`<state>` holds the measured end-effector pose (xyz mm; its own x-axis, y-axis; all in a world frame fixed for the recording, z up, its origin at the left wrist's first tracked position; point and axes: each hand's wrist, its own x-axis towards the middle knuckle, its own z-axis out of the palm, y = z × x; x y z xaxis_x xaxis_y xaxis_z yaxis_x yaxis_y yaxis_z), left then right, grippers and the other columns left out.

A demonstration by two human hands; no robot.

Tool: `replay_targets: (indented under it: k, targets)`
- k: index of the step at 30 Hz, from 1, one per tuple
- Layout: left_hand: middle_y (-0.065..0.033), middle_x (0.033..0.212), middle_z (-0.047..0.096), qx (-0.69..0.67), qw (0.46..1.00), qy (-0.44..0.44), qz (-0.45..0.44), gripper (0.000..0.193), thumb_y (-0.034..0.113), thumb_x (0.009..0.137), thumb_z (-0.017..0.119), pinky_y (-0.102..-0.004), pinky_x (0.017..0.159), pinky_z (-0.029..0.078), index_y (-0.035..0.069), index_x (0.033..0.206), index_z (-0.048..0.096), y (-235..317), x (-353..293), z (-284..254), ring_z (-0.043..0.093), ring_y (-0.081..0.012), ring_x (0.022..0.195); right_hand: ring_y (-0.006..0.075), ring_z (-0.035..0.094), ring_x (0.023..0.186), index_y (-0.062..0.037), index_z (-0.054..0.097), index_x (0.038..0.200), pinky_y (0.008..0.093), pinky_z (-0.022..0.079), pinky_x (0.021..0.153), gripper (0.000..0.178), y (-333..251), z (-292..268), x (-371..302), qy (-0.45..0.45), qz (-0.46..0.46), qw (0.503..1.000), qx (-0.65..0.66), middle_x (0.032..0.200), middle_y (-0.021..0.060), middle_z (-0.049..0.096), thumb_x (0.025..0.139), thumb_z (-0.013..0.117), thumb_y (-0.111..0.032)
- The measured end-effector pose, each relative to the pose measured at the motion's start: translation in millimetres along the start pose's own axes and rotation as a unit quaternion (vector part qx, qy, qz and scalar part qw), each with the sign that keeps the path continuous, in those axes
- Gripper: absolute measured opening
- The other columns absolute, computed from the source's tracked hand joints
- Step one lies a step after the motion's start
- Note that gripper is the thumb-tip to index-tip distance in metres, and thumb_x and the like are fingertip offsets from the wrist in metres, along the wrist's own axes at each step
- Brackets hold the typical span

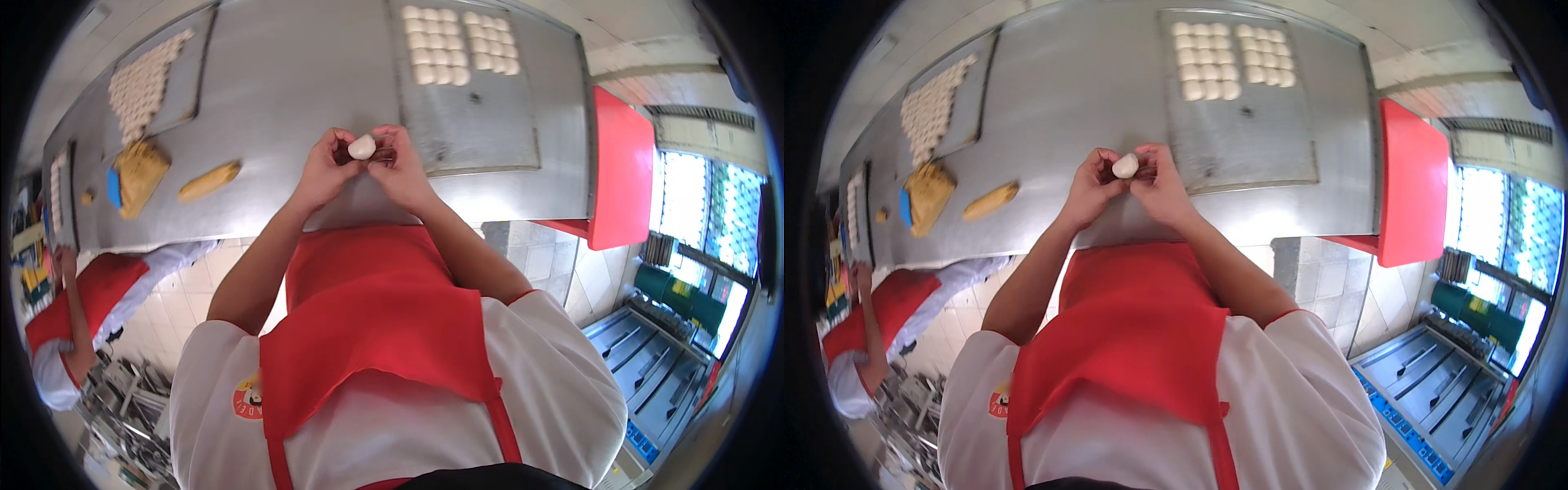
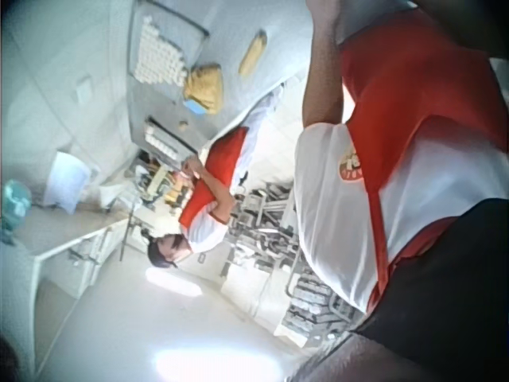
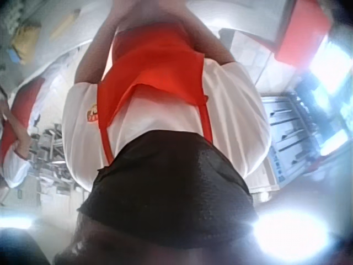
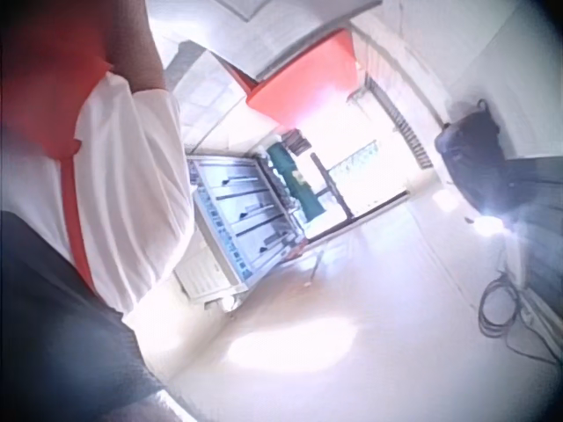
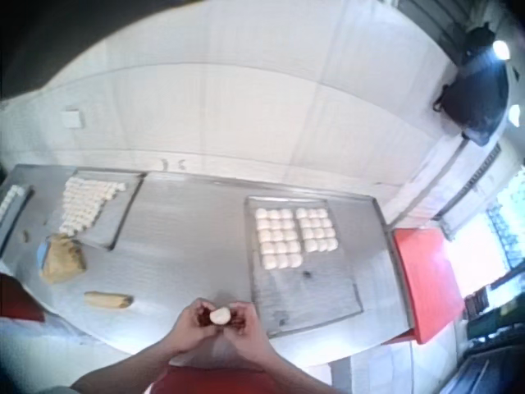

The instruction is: The person rolls a length of yellow dough into a long rope, tears off small pieces, and shapes them into small round rolls by hand, placing each finished roll onto a metal tray alongside others.

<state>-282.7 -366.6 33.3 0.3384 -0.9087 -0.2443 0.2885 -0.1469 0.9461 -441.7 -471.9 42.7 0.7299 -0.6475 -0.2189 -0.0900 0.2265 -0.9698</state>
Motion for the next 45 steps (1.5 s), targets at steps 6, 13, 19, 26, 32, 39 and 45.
replay_targets:
  k: [6,13,19,26,32,39,45]
  targets:
    - [-0.0164,0.144,0.058,-0.012,0.999,0.048,-0.007,0.058,-0.007,0.091,0.067,-0.0390,0.111,0.050,-0.003,0.146,0.048,27.0,132.6,176.8,0.058,-0.0251,0.135,0.0182,0.071,0.091,-0.0031,0.067,0.124,0.0355,0.058,0.082,0.040,-60.7,-165.5,54.4,0.230,-0.057,0.965,-0.113,0.103,0.0127,0.075,0.088,0.083,-0.009]
    - [-0.0264,0.163,0.045,-0.002,0.995,0.100,-0.027,0.068,-0.006,0.096,0.051,-0.0375,0.124,0.037,-0.006,0.161,0.034,11.8,202.2,241.7,0.045,-0.0320,0.152,0.0237,0.078,0.092,0.0022,0.074,0.125,0.0362,0.061,0.083,0.045,-43.1,-263.0,121.4,0.206,0.000,0.951,-0.230,0.101,0.0174,0.081,0.087,0.086,-0.019]
    - [-0.0256,0.163,0.046,0.042,0.994,0.094,-0.048,0.064,-0.004,0.097,0.049,-0.0354,0.123,0.037,-0.007,0.161,0.037,10.3,208.9,234.2,0.047,-0.0301,0.151,0.0297,0.079,0.084,0.0011,0.074,0.110,0.0391,0.062,0.079,0.040,-47.4,-249.8,123.5,0.263,-0.011,0.914,-0.310,0.092,0.0163,0.080,0.083,0.090,-0.024]
    - [-0.0145,0.165,0.047,-0.008,0.996,0.068,0.051,0.067,-0.006,0.098,0.047,-0.0397,0.124,0.037,0.004,0.163,0.040,41.3,149.9,181.9,0.047,-0.0269,0.151,0.0343,0.042,0.152,-0.0076,0.052,0.154,0.0578,0.031,0.121,0.064,-38.4,-247.8,110.1,0.153,-0.197,0.763,-0.596,0.163,0.0136,0.047,0.102,0.068,-0.042]
    - [-0.0151,0.158,0.055,0.323,0.909,0.239,0.110,0.058,-0.001,0.100,0.058,-0.0465,0.121,0.042,0.006,0.157,0.050,38.1,16.9,-8.0,0.050,-0.0306,0.148,0.0352,0.017,0.165,-0.0126,0.029,0.170,0.0673,0.008,0.129,0.074,-17.2,-241.9,124.0,0.065,-0.126,0.692,-0.708,0.180,0.0048,0.020,0.111,0.042,-0.055]
    - [-0.0106,0.134,0.067,0.670,0.703,0.237,-0.019,0.048,0.030,0.086,0.084,-0.0547,0.124,0.033,0.015,0.131,0.071,47.4,-110.4,-192.1,0.059,-0.0308,0.132,0.0403,0.055,0.141,-0.0050,0.058,0.153,0.0510,0.039,0.120,0.051,-37.9,-21.3,89.8,0.033,-0.295,0.852,-0.432,0.156,0.0175,0.057,0.109,0.058,-0.031]
    - [-0.0021,0.117,0.070,0.590,0.762,0.229,0.135,0.040,0.023,0.083,0.084,-0.0588,0.124,0.031,0.020,0.122,0.075,26.5,-127.4,-240.6,0.065,-0.0252,0.121,0.0167,0.073,0.102,-0.0015,0.072,0.129,0.0317,0.060,0.082,0.036,4.5,248.4,75.8,-0.158,-0.071,0.940,-0.293,0.117,0.0156,0.075,0.098,0.079,-0.018]
